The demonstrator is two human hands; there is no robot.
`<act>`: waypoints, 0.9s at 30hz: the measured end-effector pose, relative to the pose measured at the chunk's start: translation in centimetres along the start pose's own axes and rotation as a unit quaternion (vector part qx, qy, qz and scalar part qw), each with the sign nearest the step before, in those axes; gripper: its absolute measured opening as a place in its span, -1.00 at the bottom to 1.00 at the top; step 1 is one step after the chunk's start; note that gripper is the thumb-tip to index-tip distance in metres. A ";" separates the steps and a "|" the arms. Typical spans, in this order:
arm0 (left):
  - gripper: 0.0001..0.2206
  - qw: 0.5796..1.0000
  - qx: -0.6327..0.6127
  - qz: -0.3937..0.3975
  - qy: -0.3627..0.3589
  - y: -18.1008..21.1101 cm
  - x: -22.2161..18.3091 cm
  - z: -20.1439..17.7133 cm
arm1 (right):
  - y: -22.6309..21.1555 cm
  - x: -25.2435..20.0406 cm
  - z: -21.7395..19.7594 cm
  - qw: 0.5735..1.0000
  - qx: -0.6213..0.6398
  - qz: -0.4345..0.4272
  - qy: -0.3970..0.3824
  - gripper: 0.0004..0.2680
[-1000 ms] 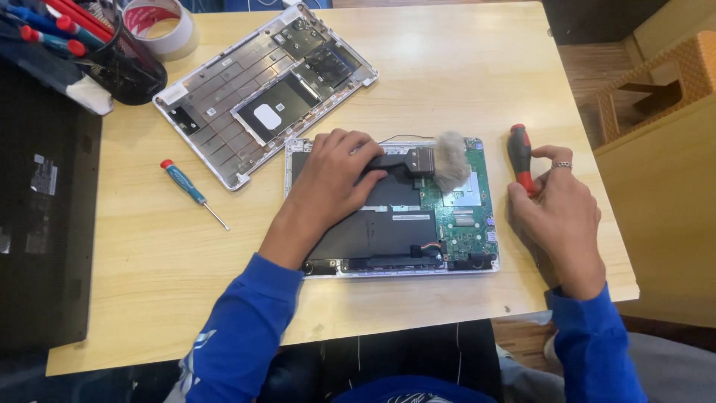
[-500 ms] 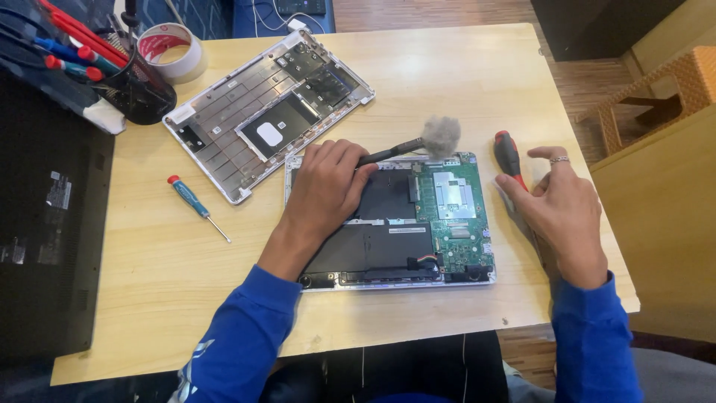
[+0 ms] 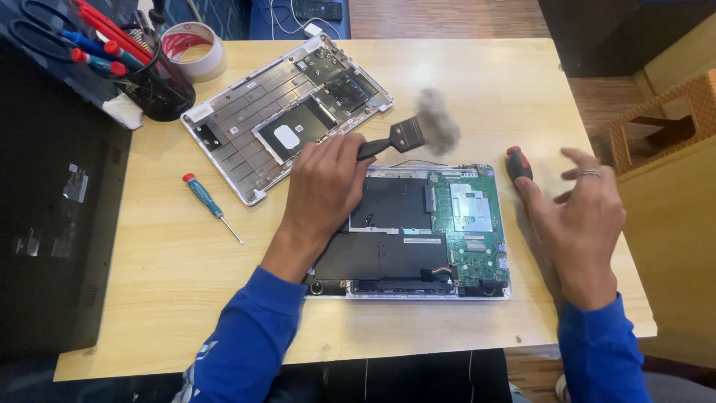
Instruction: The person is disassembling a laptop, removing internal screws with a screwdriver, and cleaning the components with a brush.
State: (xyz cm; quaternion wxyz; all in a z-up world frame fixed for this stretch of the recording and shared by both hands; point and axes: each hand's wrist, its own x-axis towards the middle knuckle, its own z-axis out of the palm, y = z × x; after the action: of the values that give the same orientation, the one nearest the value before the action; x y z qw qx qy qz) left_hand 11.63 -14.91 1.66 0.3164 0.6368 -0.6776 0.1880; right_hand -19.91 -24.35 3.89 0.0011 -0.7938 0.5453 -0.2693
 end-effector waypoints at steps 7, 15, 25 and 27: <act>-0.95 0.975 0.099 0.164 0.109 3.3 1.4 -2.7 | -5.1 1.4 1.4 0.934 -0.011 -0.348 0.079 -0.39; -0.40 0.992 -0.007 0.098 0.084 1.1 -0.3 -2.0 | -5.3 2.7 3.9 0.934 0.051 -0.307 0.174 -0.83; -0.74 0.997 -0.033 0.050 -0.049 -1.5 -1.9 4.6 | -6.6 1.9 3.6 0.934 0.342 -0.106 0.014 -0.76; -0.79 0.994 -0.048 0.031 -0.095 -1.4 -1.8 4.2 | -6.4 1.9 3.6 0.936 0.326 -0.129 0.001 -0.75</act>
State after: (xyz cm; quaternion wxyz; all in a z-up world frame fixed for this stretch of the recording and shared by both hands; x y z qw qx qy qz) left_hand 12.15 -16.48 -2.77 0.2747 0.6148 -0.7320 0.1032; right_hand -12.38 -24.42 3.52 0.2245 -0.8130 0.3205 -0.4312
